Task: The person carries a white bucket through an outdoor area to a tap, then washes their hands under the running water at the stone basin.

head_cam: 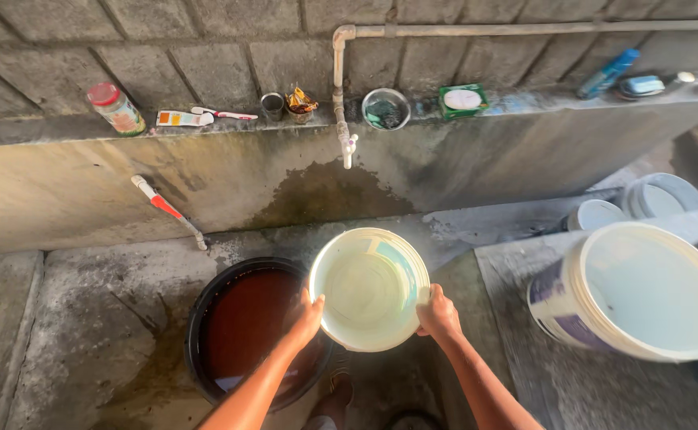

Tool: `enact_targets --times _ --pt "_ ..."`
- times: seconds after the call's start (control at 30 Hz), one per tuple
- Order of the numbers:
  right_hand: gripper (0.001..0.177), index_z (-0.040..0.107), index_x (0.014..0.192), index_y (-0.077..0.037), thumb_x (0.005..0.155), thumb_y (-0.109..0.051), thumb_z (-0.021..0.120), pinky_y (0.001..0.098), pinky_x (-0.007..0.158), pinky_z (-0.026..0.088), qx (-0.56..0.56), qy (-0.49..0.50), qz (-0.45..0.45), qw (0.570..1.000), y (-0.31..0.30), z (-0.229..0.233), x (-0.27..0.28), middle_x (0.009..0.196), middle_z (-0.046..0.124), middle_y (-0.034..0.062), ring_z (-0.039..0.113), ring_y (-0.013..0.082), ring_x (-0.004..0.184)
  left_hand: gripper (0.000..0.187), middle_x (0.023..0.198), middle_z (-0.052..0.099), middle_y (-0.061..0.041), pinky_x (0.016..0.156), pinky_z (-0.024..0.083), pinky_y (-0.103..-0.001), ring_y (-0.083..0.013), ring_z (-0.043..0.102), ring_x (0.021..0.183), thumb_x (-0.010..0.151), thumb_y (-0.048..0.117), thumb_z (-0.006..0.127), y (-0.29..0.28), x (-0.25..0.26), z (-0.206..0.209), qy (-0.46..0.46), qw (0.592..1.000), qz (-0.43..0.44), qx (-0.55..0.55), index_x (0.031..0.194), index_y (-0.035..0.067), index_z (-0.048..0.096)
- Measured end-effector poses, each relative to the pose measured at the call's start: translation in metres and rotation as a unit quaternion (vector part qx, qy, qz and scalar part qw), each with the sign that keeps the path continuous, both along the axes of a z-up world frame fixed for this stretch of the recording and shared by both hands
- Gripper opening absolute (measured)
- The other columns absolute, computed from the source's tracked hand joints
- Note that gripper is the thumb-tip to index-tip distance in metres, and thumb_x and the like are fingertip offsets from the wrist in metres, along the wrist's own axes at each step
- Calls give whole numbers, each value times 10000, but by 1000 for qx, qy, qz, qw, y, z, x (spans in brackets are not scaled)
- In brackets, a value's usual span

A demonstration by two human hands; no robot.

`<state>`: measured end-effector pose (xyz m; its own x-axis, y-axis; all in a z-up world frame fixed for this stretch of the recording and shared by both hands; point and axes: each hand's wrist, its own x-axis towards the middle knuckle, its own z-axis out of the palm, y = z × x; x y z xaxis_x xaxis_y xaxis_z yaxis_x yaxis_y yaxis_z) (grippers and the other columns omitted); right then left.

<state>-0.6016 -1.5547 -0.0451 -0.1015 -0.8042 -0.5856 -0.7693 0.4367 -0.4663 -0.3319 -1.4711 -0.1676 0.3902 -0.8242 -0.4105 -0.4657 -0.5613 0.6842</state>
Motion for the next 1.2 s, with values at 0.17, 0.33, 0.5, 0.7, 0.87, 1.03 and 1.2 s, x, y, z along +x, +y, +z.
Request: enact_targets --times 0.17,0.33,0.5,0.7,0.87,1.03,1.2 --pt "575 436 1479 -166 919 -158 567 373 723 622 37 27 21 999 -112 -98 15 1047 760 129 774 271 672 618 1406 595 -163 1051 484 -471 -366 591 1276 988 356 501 -90 2 -77 28 995 43 91 1555 186 320" --pt "679 380 1522 -145 908 -212 662 409 754 676 34 27 87 995 -205 -257 21 1151 715 151 772 280 760 505 1294 661 -189 999 508 -498 -404 638 1181 978 293 491 -148 15 -173 35 986 70 145 1464 177 411" --pt "818 284 1557 -83 908 -313 726 441 916 551 -27 79 232 969 -277 -475 15 1204 704 238 709 380 998 453 1197 703 -219 957 523 -526 -442 663 1108 945 254 523 -188 25 -301 -16 976 82 200 1386 160 472" --pt "790 317 1540 -129 896 -296 743 451 903 561 59 74 213 972 -292 -562 42 1222 678 217 701 359 1051 421 1161 697 -274 952 524 -534 -466 657 1098 919 190 593 -214 40 -411 -48 976 93 189 1315 80 502" --pt "681 348 1536 -99 954 -227 677 445 848 588 79 38 215 973 -283 -545 68 1177 711 201 748 376 1014 446 1156 694 -271 919 556 -500 -437 680 1087 936 117 552 -209 43 -435 -18 967 128 218 1360 46 435" --pt "909 177 1584 -43 933 -342 737 431 770 581 29 123 233 964 -268 -508 86 1572 346 243 638 423 1037 691 1204 681 -289 960 522 -493 -436 664 1115 969 199 614 -202 36 -399 -12 965 141 219 1529 12 255" --pt "622 446 1443 -31 901 -221 685 408 918 531 -182 -25 196 963 -239 -471 102 1343 580 166 646 291 1119 667 1458 462 -240 971 502 -464 -380 579 1229 951 200 644 -208 8 -315 -64 973 213 54 1493 9 305"
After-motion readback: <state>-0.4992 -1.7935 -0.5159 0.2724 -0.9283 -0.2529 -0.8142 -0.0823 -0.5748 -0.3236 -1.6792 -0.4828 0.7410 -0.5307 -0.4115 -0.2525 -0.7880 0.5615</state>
